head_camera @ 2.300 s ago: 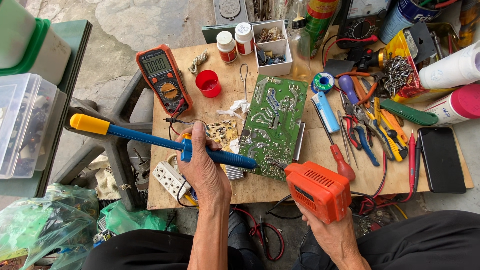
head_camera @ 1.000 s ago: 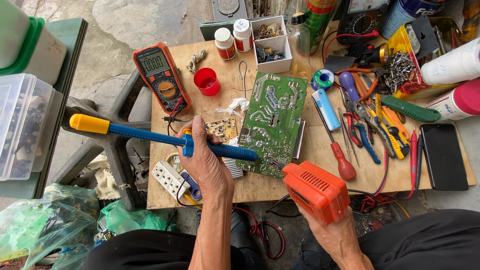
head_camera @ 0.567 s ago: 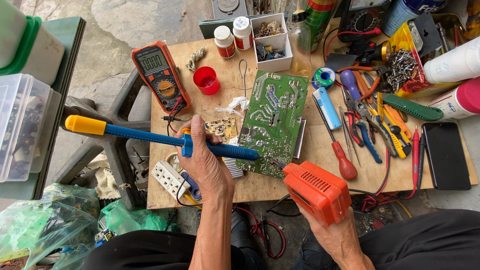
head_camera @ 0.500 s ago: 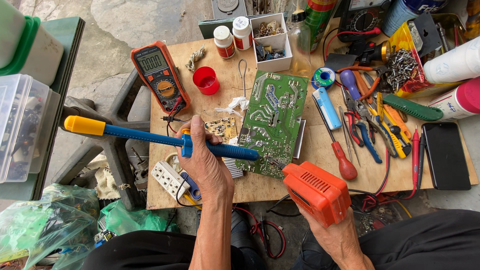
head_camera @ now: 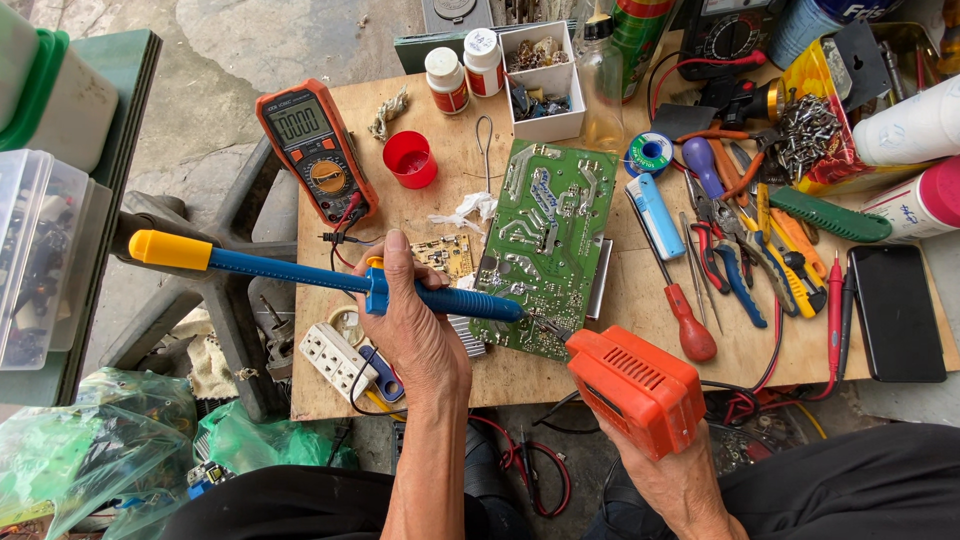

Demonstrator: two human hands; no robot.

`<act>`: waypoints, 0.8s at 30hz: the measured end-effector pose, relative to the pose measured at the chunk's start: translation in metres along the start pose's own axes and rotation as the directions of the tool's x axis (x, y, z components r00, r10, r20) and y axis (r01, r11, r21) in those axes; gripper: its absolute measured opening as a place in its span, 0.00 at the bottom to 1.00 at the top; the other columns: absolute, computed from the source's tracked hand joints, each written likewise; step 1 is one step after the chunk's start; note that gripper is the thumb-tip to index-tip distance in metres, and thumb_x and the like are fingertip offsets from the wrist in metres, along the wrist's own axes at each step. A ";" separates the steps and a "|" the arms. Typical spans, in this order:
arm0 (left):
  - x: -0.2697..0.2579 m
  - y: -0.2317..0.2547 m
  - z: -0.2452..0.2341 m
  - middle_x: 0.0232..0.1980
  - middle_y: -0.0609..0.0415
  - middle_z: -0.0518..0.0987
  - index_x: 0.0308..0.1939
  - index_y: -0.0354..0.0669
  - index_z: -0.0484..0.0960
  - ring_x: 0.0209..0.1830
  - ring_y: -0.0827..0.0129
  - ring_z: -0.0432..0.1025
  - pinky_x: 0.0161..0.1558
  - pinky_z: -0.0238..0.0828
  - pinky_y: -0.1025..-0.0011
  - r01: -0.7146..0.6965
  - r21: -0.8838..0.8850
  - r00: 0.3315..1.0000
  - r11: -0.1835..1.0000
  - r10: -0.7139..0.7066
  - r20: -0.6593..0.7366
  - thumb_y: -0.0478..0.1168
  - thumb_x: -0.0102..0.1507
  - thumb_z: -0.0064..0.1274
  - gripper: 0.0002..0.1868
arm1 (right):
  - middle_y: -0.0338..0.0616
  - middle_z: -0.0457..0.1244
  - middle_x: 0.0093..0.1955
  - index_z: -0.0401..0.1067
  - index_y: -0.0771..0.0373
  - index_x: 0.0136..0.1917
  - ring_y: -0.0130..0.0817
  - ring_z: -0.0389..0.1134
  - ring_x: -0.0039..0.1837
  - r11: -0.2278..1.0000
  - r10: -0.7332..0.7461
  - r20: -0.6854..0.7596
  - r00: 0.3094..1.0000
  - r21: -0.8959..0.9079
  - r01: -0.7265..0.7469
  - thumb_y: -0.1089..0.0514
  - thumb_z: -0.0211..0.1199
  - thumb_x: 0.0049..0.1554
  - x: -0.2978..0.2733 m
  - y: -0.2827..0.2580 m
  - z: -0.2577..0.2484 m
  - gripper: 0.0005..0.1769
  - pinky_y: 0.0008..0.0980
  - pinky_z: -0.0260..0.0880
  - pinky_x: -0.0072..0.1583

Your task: The person uses a heat gun and a blue desoldering pump to work on a green circuit board placed on a cluttered workbench. They repeatedly apply heat to specific areas and use the pump to remove components or solder. The person also flips the board over to inspect the other side.

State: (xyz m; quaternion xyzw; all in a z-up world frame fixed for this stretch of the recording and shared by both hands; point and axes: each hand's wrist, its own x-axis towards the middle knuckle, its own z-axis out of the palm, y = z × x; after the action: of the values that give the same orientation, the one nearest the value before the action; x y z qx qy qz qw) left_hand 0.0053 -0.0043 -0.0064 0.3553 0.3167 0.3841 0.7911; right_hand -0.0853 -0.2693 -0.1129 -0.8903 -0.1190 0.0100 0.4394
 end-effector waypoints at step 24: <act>0.001 0.002 0.003 0.30 0.61 0.68 0.42 0.49 0.75 0.23 0.78 0.63 0.30 0.68 0.78 0.010 0.018 1.000 1.000 -0.010 0.005 0.44 0.67 0.66 0.13 | 0.43 0.64 0.84 0.76 0.46 0.76 0.45 0.63 0.85 0.998 0.016 0.033 0.999 0.058 -0.018 0.55 0.74 0.58 0.008 -0.022 -0.007 0.33 0.49 0.62 0.84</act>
State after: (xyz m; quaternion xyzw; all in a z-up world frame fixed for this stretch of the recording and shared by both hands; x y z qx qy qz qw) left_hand 0.0072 -0.0040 -0.0036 0.3617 0.3202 0.3763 0.7906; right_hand -0.0806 -0.2600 -0.0908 -0.8778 -0.1182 0.0315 0.4632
